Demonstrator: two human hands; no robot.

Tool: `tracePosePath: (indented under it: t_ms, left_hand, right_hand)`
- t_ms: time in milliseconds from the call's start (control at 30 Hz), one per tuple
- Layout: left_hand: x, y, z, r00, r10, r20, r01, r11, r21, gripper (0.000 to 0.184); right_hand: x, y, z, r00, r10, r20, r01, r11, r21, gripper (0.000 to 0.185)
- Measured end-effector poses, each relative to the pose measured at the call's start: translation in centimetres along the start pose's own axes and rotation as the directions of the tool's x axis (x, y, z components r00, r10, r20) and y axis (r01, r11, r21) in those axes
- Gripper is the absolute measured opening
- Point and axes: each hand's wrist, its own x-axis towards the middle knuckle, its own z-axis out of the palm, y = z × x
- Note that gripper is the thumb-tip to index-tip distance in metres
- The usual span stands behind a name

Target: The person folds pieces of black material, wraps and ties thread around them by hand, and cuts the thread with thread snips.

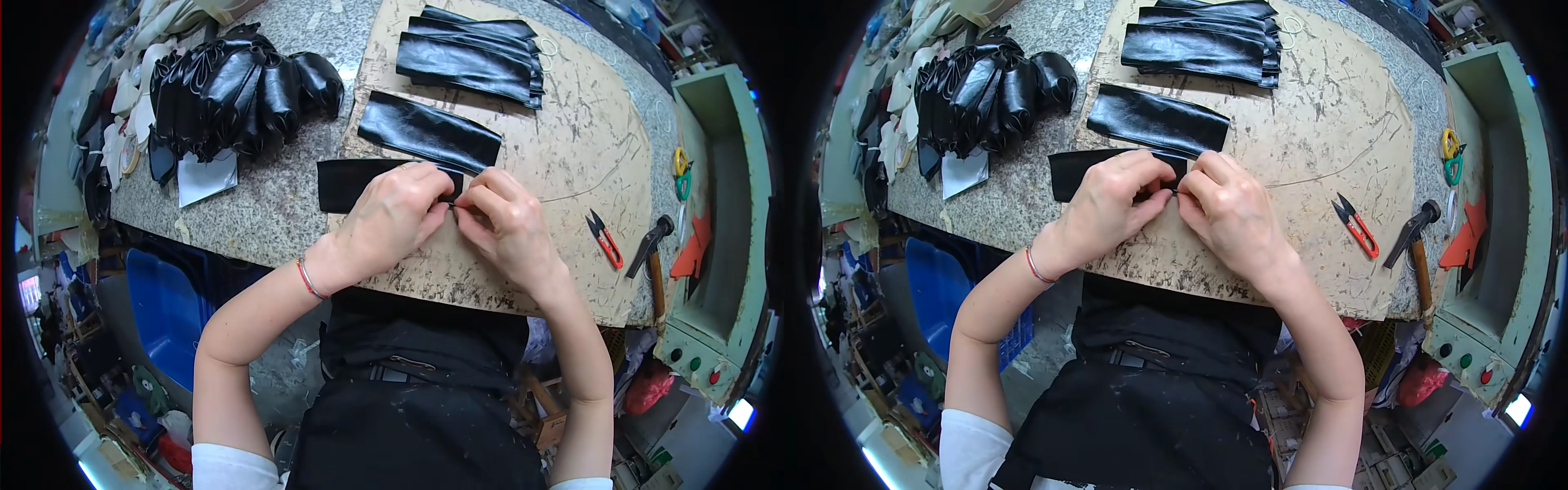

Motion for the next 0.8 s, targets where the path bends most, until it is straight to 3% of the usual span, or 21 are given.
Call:
tracePosePath:
  t_ms: [133,333,433,533,633,800]
  left_hand:
    - [0.4,-0.6,-0.1,1.000,0.021,0.014,-0.020,0.998,-0.059,0.014]
    - [1.3,-0.7,-0.1,0.996,0.086,0.019,-0.087,0.996,0.034,0.013]
    - [1.1,-0.7,0.2,0.992,0.122,0.023,-0.123,0.990,0.065,0.014]
    - [-0.7,0.5,0.1,0.995,0.078,0.068,-0.081,0.995,0.050,0.015]
    - [-1.3,0.9,0.5,0.999,0.015,-0.041,-0.015,1.000,-0.007,0.014]
    - [-0.7,0.5,0.5,0.999,0.036,-0.003,-0.036,0.999,0.011,0.016]
  right_hand:
    - [0.1,0.1,0.3,0.995,0.096,-0.008,-0.096,0.994,0.047,0.010]
    - [1.0,0.4,-0.8,0.969,0.231,0.091,-0.243,0.957,0.157,0.010]
    - [0.8,0.9,-0.3,0.992,0.124,0.017,-0.125,0.992,0.024,0.011]
    - [-0.6,-0.8,0.0,0.984,0.171,0.053,-0.173,0.984,0.045,0.012]
    - [-1.1,-0.8,0.6,0.989,0.148,-0.013,-0.148,0.989,-0.018,0.013]
    - [-0.7,-0.5,0.1,0.983,0.183,0.007,-0.183,0.979,0.092,0.013]
